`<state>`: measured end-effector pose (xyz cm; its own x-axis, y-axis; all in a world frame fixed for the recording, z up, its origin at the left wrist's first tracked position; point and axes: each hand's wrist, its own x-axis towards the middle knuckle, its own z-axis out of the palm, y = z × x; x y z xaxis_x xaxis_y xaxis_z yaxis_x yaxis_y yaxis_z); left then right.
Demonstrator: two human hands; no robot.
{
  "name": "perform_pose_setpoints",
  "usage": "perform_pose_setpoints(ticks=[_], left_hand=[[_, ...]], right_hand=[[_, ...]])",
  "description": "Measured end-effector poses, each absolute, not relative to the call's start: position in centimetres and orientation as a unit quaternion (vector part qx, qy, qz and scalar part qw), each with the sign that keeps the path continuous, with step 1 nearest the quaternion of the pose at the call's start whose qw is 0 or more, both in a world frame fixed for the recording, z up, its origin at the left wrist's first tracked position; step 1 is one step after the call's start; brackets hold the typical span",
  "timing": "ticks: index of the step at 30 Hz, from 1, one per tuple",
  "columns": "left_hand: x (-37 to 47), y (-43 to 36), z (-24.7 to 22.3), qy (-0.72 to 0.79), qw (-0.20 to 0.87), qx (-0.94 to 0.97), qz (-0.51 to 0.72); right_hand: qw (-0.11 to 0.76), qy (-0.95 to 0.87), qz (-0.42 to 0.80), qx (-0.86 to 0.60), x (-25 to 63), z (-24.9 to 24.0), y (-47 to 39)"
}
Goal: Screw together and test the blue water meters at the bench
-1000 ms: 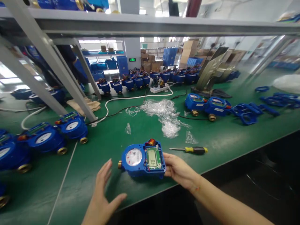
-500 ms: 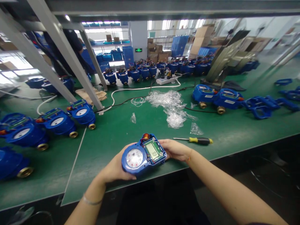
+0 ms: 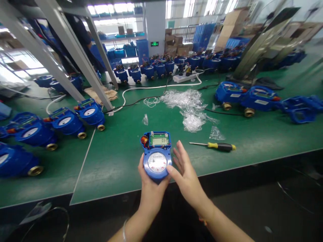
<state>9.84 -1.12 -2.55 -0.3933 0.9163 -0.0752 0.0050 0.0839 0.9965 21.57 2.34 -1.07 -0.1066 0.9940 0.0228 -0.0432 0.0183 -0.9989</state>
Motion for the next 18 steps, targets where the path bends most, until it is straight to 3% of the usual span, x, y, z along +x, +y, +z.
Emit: perform_pose_setpoints(ticks=[4, 9, 18], left_hand=[[7.8, -1.7, -2.2, 0.549, 0.466, 0.401, 0.567], [4.0, 1.0, 0.0, 0.538, 0.392, 0.435, 0.605], [2.5, 5.4, 2.3, 0.534, 0.511, 0.396, 0.544]], right_hand=[[0.485, -0.491, 0.583, -0.429, 19.8, -1.1, 2.5], [0.514, -0.478, 0.583, -0.408, 19.1, -1.8, 2.7], [0.497, -0.547, 0.527, -0.42, 19.5, -2.2, 3.2]])
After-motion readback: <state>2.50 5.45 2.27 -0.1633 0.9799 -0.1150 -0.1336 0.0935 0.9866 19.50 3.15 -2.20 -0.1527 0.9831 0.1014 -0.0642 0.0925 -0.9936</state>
